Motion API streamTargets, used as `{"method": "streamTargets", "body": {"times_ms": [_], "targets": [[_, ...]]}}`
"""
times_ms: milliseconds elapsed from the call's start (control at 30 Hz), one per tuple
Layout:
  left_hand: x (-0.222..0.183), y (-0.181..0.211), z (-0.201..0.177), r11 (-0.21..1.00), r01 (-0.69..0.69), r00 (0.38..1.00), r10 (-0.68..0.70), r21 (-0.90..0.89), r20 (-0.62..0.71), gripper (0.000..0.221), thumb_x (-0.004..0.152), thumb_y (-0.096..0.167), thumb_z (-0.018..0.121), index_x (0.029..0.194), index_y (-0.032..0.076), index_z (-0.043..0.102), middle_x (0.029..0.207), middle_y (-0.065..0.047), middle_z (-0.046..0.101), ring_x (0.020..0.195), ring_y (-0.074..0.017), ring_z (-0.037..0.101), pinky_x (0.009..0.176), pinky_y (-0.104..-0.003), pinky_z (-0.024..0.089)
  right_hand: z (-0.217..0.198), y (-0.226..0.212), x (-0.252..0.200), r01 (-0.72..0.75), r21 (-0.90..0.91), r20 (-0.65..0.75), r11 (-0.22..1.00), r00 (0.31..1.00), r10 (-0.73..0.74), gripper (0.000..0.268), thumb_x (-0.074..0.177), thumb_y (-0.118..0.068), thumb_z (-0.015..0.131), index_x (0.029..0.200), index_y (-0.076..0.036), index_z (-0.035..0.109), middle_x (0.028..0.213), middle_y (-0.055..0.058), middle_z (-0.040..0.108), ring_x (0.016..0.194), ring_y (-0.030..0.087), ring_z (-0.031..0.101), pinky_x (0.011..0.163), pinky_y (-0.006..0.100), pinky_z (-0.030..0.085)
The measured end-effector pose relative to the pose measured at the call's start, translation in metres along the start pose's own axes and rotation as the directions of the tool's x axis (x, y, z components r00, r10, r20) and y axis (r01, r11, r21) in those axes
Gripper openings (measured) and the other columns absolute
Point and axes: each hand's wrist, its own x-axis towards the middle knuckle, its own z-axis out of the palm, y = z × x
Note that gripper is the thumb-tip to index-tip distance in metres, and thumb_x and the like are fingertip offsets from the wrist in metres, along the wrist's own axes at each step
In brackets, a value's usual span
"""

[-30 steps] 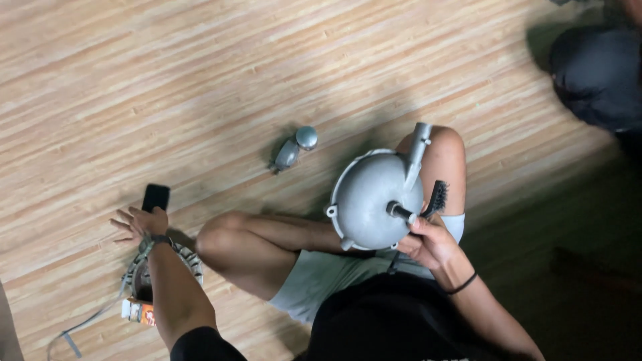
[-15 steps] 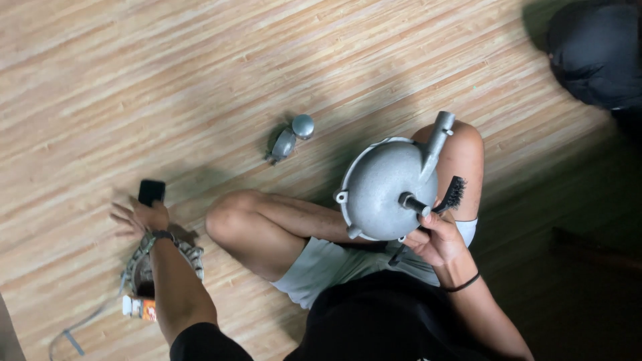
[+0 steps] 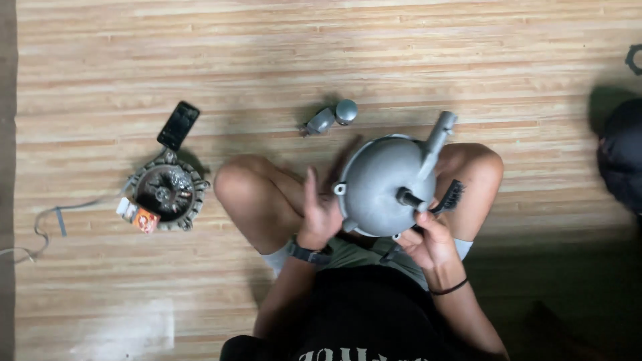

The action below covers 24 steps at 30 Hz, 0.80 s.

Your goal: Repairing a metal mechanical housing by probing and adjusting internal components with a small tool.

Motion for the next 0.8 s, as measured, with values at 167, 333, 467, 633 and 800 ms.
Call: {"method": "streamTargets", "body": {"times_ms": [167,333,467,633,800], "targets": [[-0.031,-0.048,-0.016,0.824,0.373,0.901,-0.432,-0.427,-0.046,0.081,0.091,0.077,0.053,0.146,0.017,0.056,0.153,-0.013,0.052,0.139,-0.0385,0.048,0.123,-0.056,0.030,0.002,-0.005,-0.008,-0.032,-0.031,-0.046,0.999,0.998,0.030,0.012,0.097,-0.016,0.065,0.103,-0.016,0.055,0.054,-0.003,0.040,0.038,0.002,0.023,0.038,0.020,0.030],[-0.028,-0.046,0.028,0.846,0.330,0.919,-0.390,-0.419,-0.063,0.080,0.086,0.078,0.059,0.142,0.021,0.060,0.153,-0.009,0.052,0.141,-0.0356,0.046,0.124,-0.055,0.027,0.011,-0.012,-0.008,0.008,-0.379,-0.178,0.925,0.981,-0.082,0.011,0.096,-0.011,0.068,0.099,-0.007,0.058,0.056,-0.002,0.046,0.038,0.003,0.031,0.037,0.021,0.032],[-0.031,-0.048,0.044,0.845,0.320,0.913,-0.396,-0.429,-0.098,0.087,0.089,0.077,0.056,0.151,0.017,0.051,0.157,-0.009,0.046,0.143,-0.0385,0.042,0.124,-0.057,0.026,0.040,-0.063,-0.019,0.128,-0.865,0.099,0.486,0.991,-0.085,0.014,0.097,-0.011,0.066,0.086,-0.005,0.071,0.070,0.003,0.062,0.065,0.008,0.051,0.057,0.026,0.048],[-0.039,-0.054,0.048,0.867,0.306,0.931,-0.359,-0.394,-0.066,0.097,0.083,0.084,0.056,0.153,0.018,0.048,0.160,-0.009,0.043,0.146,-0.0365,0.039,0.124,-0.058,0.024,0.113,-0.093,-0.039,-0.032,-0.991,0.005,-0.128,0.960,-0.279,0.050,0.097,-0.030,0.067,0.124,0.004,0.042,0.090,0.023,0.064,0.057,0.031,0.057,0.048,0.047,0.049],[-0.053,-0.051,0.058,0.877,0.314,0.934,-0.354,-0.363,-0.046,0.096,0.084,0.085,0.052,0.153,0.018,0.047,0.159,-0.010,0.043,0.147,-0.0371,0.038,0.125,-0.060,0.024,0.113,-0.092,-0.049,0.103,-0.875,0.314,-0.473,0.863,-0.395,0.016,0.108,-0.029,0.057,0.105,-0.018,0.068,0.084,-0.002,0.061,0.065,0.031,0.065,0.053,0.045,0.053]]}}
